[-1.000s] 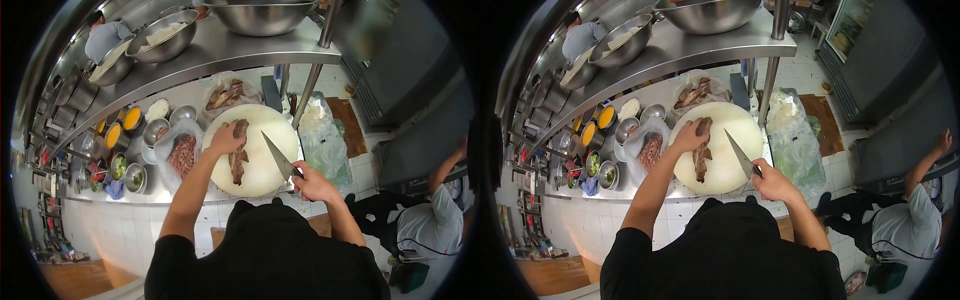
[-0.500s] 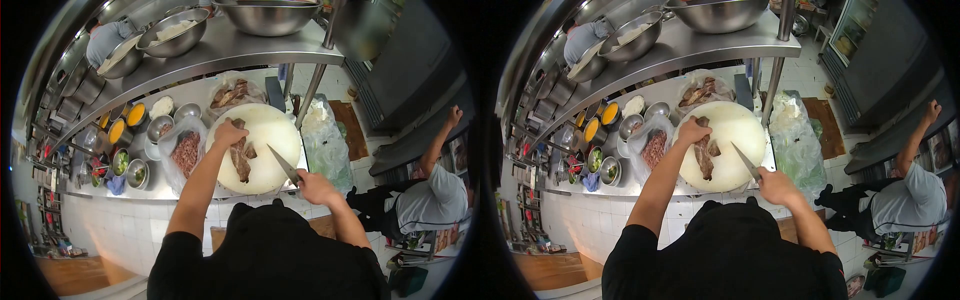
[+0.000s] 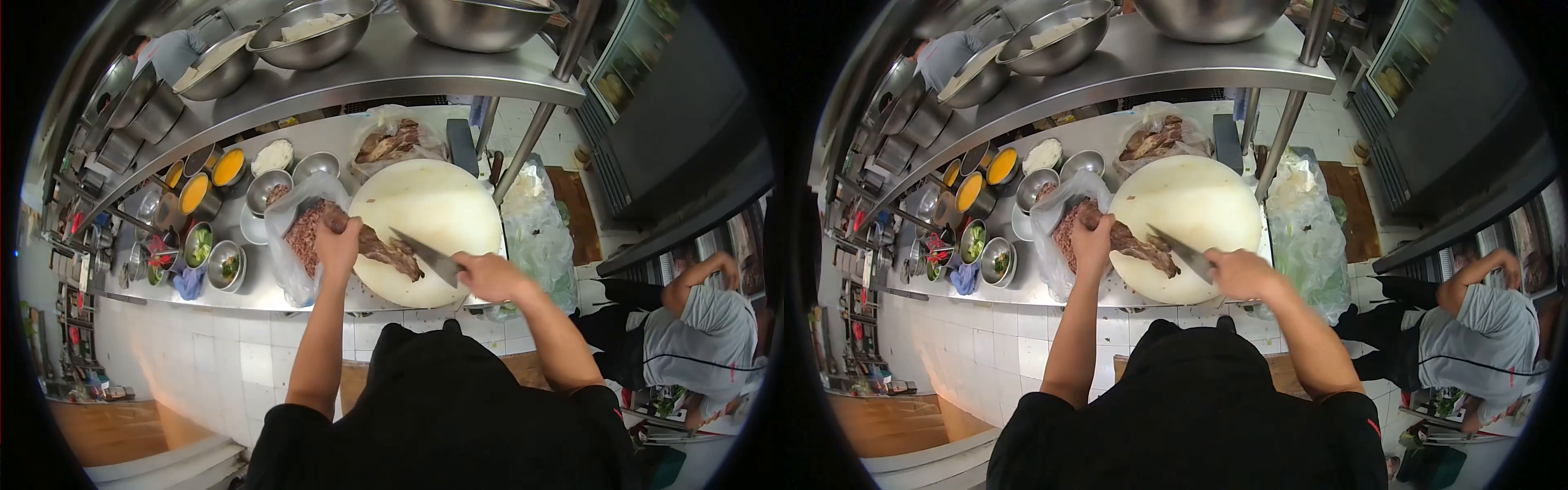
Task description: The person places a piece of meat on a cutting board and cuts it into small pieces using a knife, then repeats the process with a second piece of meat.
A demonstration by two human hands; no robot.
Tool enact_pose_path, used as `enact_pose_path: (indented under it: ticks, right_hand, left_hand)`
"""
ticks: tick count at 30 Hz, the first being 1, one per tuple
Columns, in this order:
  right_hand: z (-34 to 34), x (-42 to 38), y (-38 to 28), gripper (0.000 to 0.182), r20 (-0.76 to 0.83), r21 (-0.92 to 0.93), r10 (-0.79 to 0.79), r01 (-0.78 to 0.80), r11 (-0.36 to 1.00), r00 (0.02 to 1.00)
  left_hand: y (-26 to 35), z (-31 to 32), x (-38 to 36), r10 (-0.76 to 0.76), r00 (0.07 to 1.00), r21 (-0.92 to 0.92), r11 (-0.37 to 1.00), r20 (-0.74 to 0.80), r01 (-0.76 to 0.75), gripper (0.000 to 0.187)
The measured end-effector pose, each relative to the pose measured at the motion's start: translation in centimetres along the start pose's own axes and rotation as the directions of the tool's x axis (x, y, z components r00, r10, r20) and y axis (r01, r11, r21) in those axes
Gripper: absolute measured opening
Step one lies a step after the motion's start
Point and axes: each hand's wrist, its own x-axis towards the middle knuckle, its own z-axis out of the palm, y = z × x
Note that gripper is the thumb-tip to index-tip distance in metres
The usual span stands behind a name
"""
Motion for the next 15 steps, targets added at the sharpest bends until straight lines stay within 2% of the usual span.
enact_pose_path:
  ticks: [1, 2, 3, 4, 5, 6, 8, 10, 13, 14, 15]
  right_hand:
    - [-0.2, 0.0, 1.7, 0.034, -0.071, 0.031, -0.033, 0.035, 0.999, 0.997]
    - [-1.0, -0.5, 2.3, 0.034, -0.069, 0.021, -0.036, 0.037, 0.999, 0.997]
    - [-1.7, -1.2, 2.9, 0.034, -0.078, -0.091, 0.072, -0.079, 0.993, 0.994]
    - [-2.1, -1.9, 2.7, 0.034, -0.097, -0.195, 0.179, -0.195, 0.961, 0.979]
    - [-2.4, -2.8, 1.9, 0.034, -0.092, -0.197, 0.179, -0.194, 0.961, 0.98]
    - [-3.2, -3.7, 0.9, 0.035, -0.136, -0.168, 0.141, -0.163, 0.972, 0.981]
    - [-3.6, -4.8, -1.1, 0.036, -0.173, -0.141, 0.106, -0.132, 0.981, 0.979]
    - [-3.4, -4.6, -3.9, 0.037, -0.274, -0.182, -0.088, 0.038, 0.983, 0.958]
    - [-3.6, -3.4, -7.8, 0.037, -0.199, -0.268, -0.169, 0.112, 0.957, 0.965]
    - [-3.4, -2.8, -7.5, 0.037, -0.199, -0.268, -0.17, 0.113, 0.957, 0.965]
    - [-2.8, -1.7, -6.7, 0.037, -0.122, -0.363, -0.196, 0.14, 0.921, 0.973]
  left_hand:
    - [-0.7, -0.4, -0.4, -0.001, 1.0, -0.005, 1.0, -0.002, 0.001, 0.04]
    - [-1.9, -0.7, -0.6, 0.038, 0.999, -0.209, 0.977, 0.02, -0.033, 0.034]
    - [-3.1, -1.0, -1.2, 0.077, 0.997, -0.403, 0.913, 0.032, -0.057, 0.028]
    - [-4.3, -1.2, -1.9, 0.068, 0.997, -0.403, 0.914, 0.028, -0.051, 0.028]
    - [-5.0, -1.5, -2.6, 0.172, 0.985, -0.409, 0.9, 0.019, -0.15, 0.029]
    - [-5.6, -1.5, -3.0, 0.277, 0.961, -0.417, 0.874, 0.005, -0.25, 0.031]
    - [-5.8, -1.7, -4.4, 0.277, 0.961, -0.445, 0.863, 0.017, -0.241, 0.033]
    - [-5.3, -1.8, -5.5, 0.278, 0.96, -0.47, 0.852, 0.028, -0.233, 0.034]
    - [-4.5, -2.1, -6.0, 0.361, 0.933, -0.438, 0.839, 0.003, -0.323, 0.041]
    - [-4.5, -2.2, -5.9, 0.466, 0.885, -0.312, 0.841, 0.005, -0.442, 0.045]
    - [-4.4, -2.3, -5.7, 0.565, 0.825, -0.182, 0.813, 0.022, -0.553, 0.048]
